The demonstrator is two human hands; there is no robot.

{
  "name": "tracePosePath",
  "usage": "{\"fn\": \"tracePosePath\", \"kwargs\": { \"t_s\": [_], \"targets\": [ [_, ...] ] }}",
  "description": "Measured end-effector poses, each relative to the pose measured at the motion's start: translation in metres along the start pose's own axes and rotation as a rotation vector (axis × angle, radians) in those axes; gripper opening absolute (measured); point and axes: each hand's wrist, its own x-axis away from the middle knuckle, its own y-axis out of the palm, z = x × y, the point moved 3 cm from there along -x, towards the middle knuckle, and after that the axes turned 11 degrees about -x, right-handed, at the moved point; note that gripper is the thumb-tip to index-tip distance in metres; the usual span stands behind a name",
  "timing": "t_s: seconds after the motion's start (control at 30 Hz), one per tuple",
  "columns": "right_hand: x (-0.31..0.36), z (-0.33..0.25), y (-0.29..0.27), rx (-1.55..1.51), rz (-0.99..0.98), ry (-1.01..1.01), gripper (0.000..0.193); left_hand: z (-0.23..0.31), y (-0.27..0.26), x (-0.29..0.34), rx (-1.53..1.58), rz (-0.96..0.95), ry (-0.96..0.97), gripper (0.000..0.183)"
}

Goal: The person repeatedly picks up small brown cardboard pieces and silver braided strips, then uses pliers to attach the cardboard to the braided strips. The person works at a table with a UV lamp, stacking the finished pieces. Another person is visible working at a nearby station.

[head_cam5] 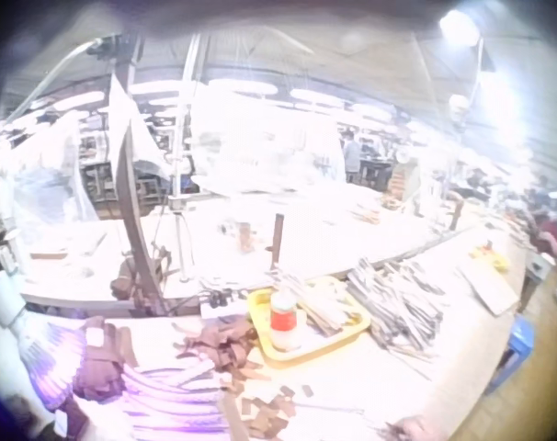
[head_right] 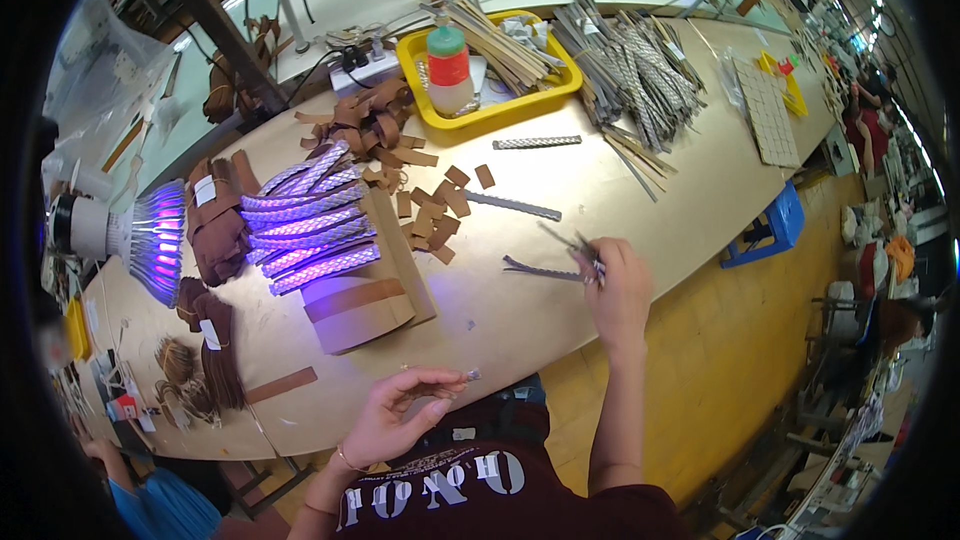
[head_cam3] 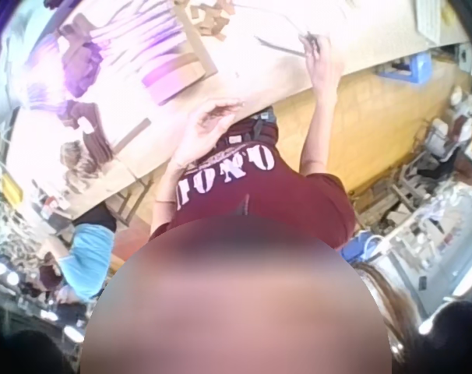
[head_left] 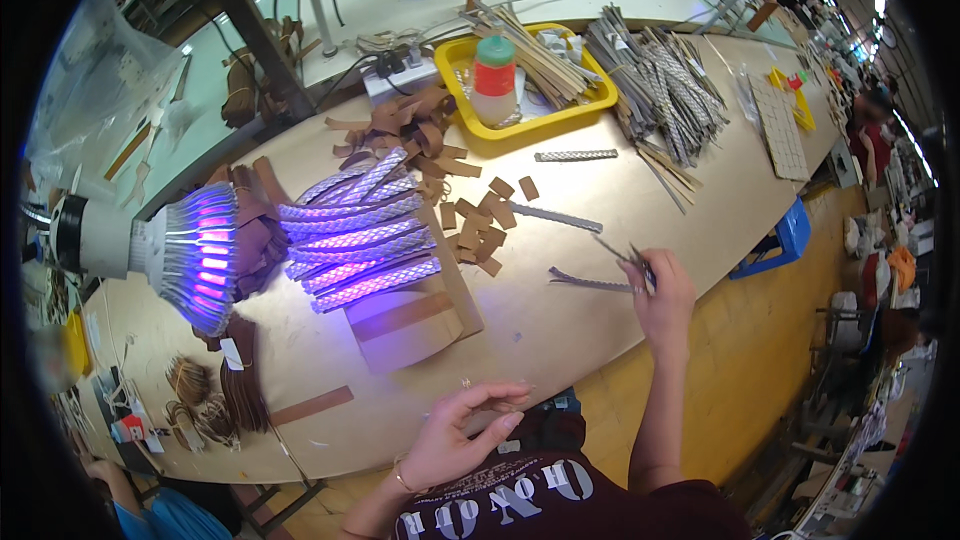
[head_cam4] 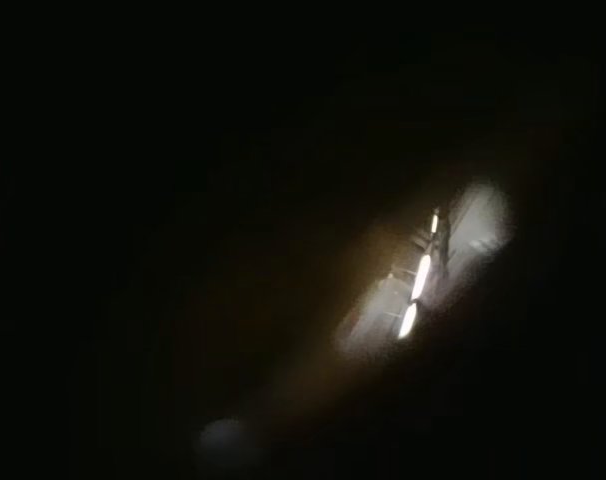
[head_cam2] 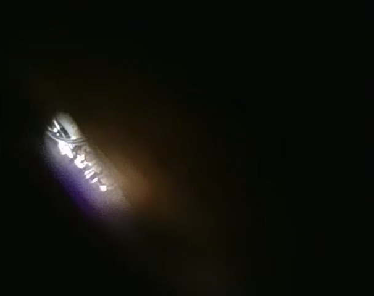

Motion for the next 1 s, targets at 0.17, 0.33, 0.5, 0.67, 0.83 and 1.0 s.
{"fn": "tracePosePath", "kwargs": {
  "t_s": [0.17, 0.33, 0.5, 0.67, 0.83, 1.0],
  "targets": [
    [0.007, -0.101, -0.005, -0.031, -0.001, -0.65, 0.019, 0.021, -0.025, 0.002, 0.236, 0.348, 0.102, 0.038],
    [-0.003, -0.165, 0.029, -0.136, -0.092, -0.948, 0.019, 0.026, -0.067, 0.017, 0.171, 0.752, 0.146, 0.034],
    [-0.022, -0.188, 0.059, -0.456, 0.003, -0.558, 0.044, 0.021, -0.11, 0.032, 0.292, 1.065, 0.217, 0.032],
    [-0.023, -0.183, 0.073, -0.696, -0.188, -0.14, 0.031, 0.011, -0.146, 0.045, 0.253, 1.18, 0.301, 0.028],
    [-0.018, -0.179, 0.077, -0.793, -0.393, 0.052, 0.022, 0.003, -0.155, 0.051, 0.277, 1.227, 0.298, 0.023],
    [-0.002, -0.197, 0.091, -1.246, -0.52, 0.361, 0.025, -0.004, -0.118, 0.046, 0.304, 1.272, 0.31, 0.018]
  ]
}}
